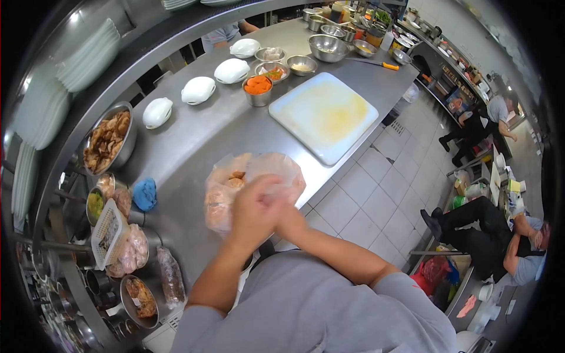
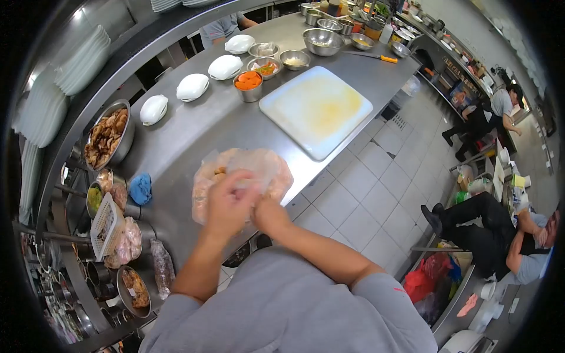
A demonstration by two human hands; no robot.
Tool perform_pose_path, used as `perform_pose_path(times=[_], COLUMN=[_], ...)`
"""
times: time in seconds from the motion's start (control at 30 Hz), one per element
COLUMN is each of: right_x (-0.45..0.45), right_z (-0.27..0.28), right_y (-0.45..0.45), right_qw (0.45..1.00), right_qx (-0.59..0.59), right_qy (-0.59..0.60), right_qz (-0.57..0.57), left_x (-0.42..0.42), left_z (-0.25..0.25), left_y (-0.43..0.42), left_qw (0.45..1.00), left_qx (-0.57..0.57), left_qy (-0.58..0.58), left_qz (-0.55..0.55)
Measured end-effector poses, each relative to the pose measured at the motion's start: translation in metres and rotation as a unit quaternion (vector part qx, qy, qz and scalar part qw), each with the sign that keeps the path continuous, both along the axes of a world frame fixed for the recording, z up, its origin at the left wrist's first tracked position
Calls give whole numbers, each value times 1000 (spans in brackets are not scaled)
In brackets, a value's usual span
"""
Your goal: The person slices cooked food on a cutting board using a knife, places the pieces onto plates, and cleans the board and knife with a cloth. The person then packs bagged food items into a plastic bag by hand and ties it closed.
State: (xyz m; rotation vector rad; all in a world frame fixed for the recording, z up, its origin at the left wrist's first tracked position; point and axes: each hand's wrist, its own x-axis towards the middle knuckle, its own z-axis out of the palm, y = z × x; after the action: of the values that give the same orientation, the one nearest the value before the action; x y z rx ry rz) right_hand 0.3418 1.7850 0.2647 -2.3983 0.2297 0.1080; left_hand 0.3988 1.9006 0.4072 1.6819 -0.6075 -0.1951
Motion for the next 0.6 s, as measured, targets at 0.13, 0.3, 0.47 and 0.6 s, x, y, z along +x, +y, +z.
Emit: perform_pose_path(times=[0.13,0.3,0.47,0.6], right_x=[2,51,23,58], right_z=[88,19,-5,48], right_y=[-10,-73,-55,-71], right_qw=[991,997,982,981], right_qx=[-21,-4,-39,179], right_qy=[-131,-73,-177,-40], right_qz=[23,40,-55,-61], left_x=[-13,-27,-9,59], left_z=[-8,-136,-114,-34], left_y=[69,122,114,121], left_qw=[990,958,931,920], left_qx=[33,45,225,390], left_qy=[-37,85,-155,28], left_qz=[131,271,242,11])
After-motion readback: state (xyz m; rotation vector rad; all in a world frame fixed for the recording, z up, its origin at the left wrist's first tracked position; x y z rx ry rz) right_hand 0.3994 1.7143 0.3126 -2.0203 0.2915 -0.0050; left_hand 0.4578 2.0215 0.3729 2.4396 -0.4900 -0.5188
